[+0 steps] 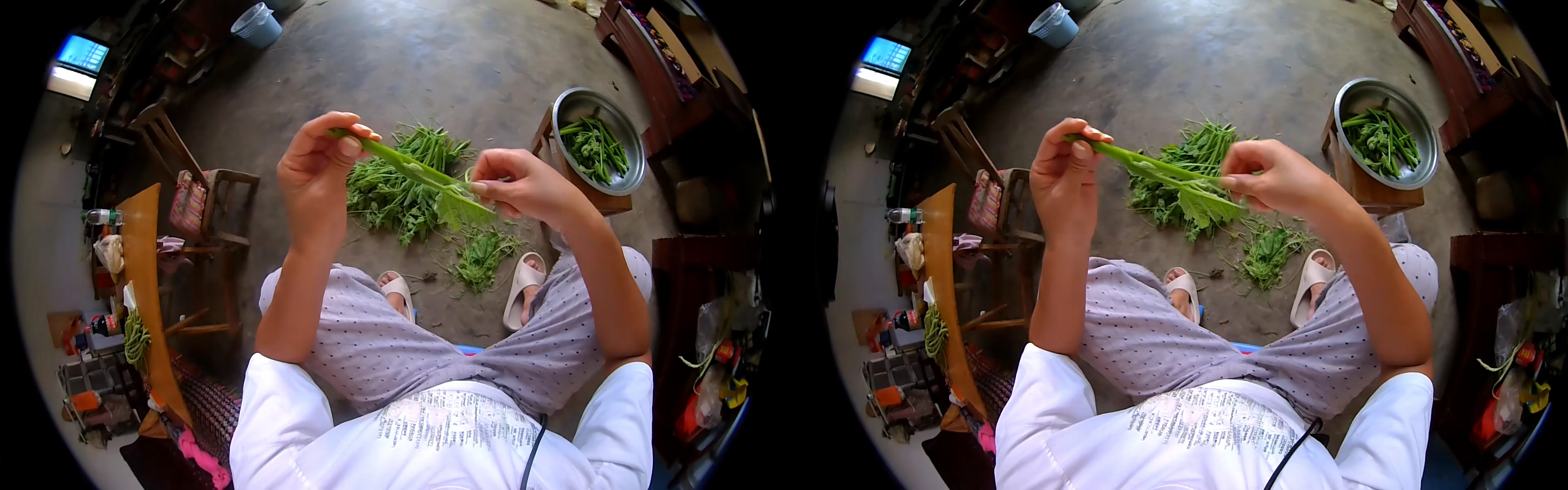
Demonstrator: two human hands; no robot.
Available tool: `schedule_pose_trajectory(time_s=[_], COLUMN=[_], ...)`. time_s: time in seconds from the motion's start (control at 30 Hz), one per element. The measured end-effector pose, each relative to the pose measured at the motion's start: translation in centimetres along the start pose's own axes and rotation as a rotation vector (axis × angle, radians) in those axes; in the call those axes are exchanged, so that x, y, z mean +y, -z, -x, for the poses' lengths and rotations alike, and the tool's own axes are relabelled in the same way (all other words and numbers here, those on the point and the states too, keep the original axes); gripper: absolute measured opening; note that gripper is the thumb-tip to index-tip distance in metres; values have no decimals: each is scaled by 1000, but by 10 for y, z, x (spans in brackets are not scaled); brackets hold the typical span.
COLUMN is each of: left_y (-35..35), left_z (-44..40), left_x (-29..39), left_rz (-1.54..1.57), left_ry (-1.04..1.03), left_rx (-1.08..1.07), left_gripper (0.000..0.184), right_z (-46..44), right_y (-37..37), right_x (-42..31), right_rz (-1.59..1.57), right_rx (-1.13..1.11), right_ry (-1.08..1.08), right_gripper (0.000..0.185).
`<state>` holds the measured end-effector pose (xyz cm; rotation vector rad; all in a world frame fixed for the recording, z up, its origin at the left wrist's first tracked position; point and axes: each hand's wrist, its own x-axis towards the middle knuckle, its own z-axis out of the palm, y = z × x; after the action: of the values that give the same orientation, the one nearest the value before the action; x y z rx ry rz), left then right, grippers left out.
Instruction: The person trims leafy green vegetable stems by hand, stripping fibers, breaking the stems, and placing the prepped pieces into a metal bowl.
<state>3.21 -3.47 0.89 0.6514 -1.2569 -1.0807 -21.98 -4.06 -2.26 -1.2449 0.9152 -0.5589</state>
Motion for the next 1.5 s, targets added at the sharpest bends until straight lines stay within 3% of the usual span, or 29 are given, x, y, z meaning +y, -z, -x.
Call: schedule_pose_trajectory(time_s=[0.03,0.07,0.13,0.17,0.33,0.5,0.6,0.73,0.83,0.97,1.03,1.5], left_y=[4,8,16,20,43,51,51,45,31,18,12,-20], left_z=[-1,-3,-5,-6,-7,-5,-2,3,6,10,11,23], left_x=[3,5,10,12,20,27,30,27,22,17,12,6], left_rz=[37,31,142,139,242,234,204,141,117,132,187,218], left_ry=[-3,-7,-30,-33,-52,-66,-58,13,73,176,232,257], left_rx=[3,5,1,2,-13,-5,-14,-41,9,-65,-104,16], left_gripper=[22,22,25,25,27,28,27,23,21,20,18,15], right_z=[0,0,-3,-4,-11,-18,-26,-24,-5,10,7,11], right_y=[4,10,24,31,33,38,44,4,-28,-49,-53,-60], right_x=[6,19,59,79,144,190,160,58,9,-15,-18,-15], right_rz=[224,223,857,856,1244,1304,1173,779,596,611,717,800], right_rx=[82,77,362,360,138,13,192,372,465,437,349,596], right_ry=[-38,-33,218,223,-342,-405,-244,349,448,599,888,1101], right_gripper=[6,6,2,2,17,16,24,20,22,20,23,26])
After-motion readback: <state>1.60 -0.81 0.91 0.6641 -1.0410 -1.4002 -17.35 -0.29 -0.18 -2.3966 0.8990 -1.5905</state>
